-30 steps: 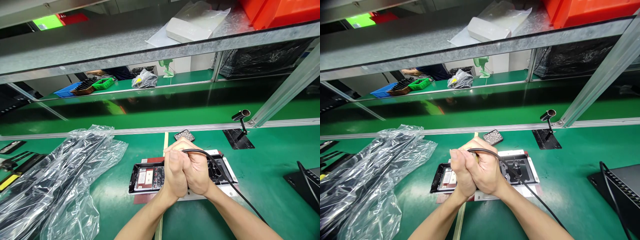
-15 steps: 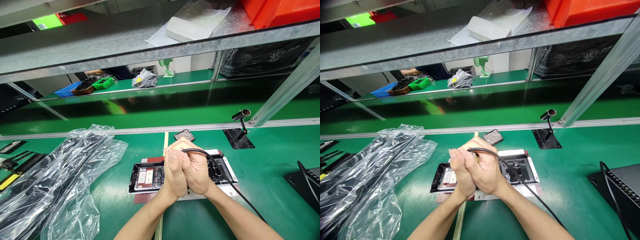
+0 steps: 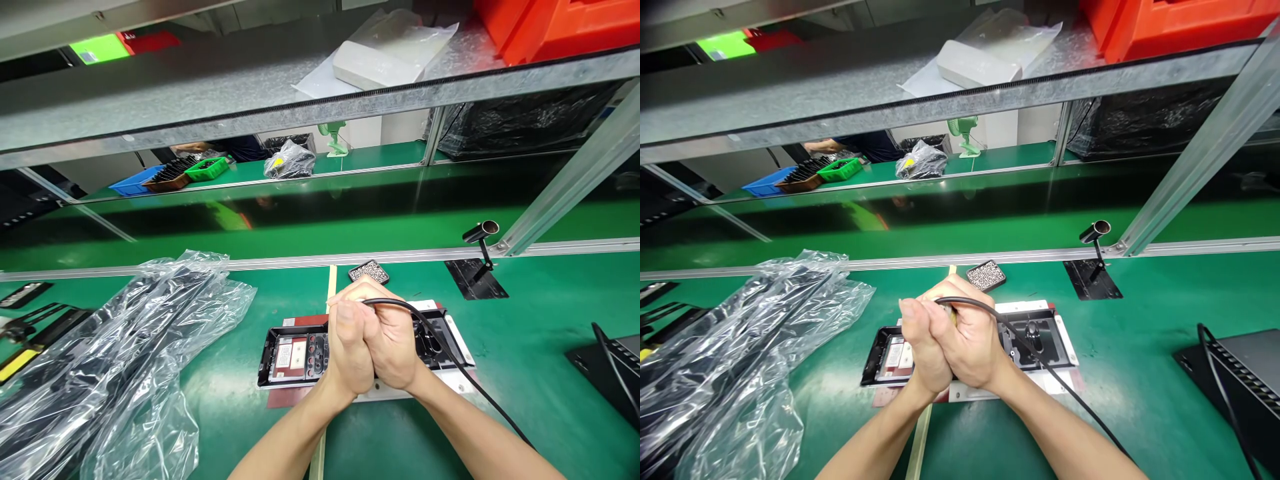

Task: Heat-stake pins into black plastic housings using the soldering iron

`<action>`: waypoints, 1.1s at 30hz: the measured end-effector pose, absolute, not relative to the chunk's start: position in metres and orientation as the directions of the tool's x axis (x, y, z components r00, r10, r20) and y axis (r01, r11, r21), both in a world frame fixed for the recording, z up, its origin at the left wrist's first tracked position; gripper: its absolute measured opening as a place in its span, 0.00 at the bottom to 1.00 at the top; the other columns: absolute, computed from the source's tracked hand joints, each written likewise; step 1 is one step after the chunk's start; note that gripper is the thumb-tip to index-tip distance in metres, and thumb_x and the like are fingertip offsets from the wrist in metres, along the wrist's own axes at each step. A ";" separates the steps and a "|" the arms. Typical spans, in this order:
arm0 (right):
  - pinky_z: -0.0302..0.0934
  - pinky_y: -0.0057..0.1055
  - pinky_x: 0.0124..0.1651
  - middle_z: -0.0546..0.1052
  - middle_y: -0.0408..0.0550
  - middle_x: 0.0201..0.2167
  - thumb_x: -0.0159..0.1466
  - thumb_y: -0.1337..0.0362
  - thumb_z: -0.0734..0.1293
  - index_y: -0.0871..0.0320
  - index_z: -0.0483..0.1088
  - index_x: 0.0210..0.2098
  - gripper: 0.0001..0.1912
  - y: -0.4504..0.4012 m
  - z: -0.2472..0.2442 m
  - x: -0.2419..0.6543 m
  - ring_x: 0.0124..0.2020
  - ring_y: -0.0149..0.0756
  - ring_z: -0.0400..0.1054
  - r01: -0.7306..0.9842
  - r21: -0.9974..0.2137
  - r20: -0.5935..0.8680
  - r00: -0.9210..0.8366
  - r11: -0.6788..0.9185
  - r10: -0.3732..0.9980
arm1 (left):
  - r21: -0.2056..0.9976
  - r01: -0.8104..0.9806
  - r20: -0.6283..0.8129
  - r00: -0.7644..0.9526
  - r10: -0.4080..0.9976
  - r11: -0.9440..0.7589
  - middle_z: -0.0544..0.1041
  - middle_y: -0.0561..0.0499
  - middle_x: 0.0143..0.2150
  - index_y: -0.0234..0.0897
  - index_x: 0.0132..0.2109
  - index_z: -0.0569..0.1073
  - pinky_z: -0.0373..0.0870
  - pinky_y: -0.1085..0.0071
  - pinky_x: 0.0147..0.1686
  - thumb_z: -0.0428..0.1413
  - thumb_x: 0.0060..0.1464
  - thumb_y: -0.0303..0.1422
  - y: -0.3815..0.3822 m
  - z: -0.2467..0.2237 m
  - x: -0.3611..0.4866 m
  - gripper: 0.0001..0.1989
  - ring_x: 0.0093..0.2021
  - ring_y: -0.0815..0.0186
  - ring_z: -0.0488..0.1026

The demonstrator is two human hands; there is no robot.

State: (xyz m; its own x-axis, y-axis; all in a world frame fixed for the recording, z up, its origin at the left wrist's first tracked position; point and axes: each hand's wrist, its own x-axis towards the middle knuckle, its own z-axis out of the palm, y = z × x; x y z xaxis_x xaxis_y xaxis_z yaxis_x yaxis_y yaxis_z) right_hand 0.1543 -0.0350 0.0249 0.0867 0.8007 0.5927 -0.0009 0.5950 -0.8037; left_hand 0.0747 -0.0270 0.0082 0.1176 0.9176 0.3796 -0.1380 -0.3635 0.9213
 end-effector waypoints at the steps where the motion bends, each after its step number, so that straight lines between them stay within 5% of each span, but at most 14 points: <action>1: 0.67 0.39 0.44 0.78 0.48 0.34 0.72 0.59 0.63 0.55 0.77 0.36 0.13 -0.035 0.025 0.154 0.36 0.38 0.72 -0.002 -0.804 0.593 0.084 0.595 0.801 | 0.921 -0.142 0.379 0.120 0.918 -0.362 0.57 0.54 0.24 0.40 0.24 0.57 0.55 0.64 0.29 0.36 0.70 0.56 -0.027 0.009 0.075 0.31 0.26 0.65 0.55; 33: 0.65 0.38 0.44 0.79 0.47 0.36 0.71 0.60 0.67 0.54 0.78 0.37 0.09 -0.034 0.022 0.154 0.36 0.37 0.71 -0.042 -0.798 0.596 0.090 0.601 0.798 | 0.906 -0.127 0.417 0.115 0.901 -0.403 0.60 0.54 0.24 0.40 0.25 0.59 0.59 0.63 0.34 0.40 0.72 0.49 -0.027 0.005 0.073 0.28 0.29 0.64 0.58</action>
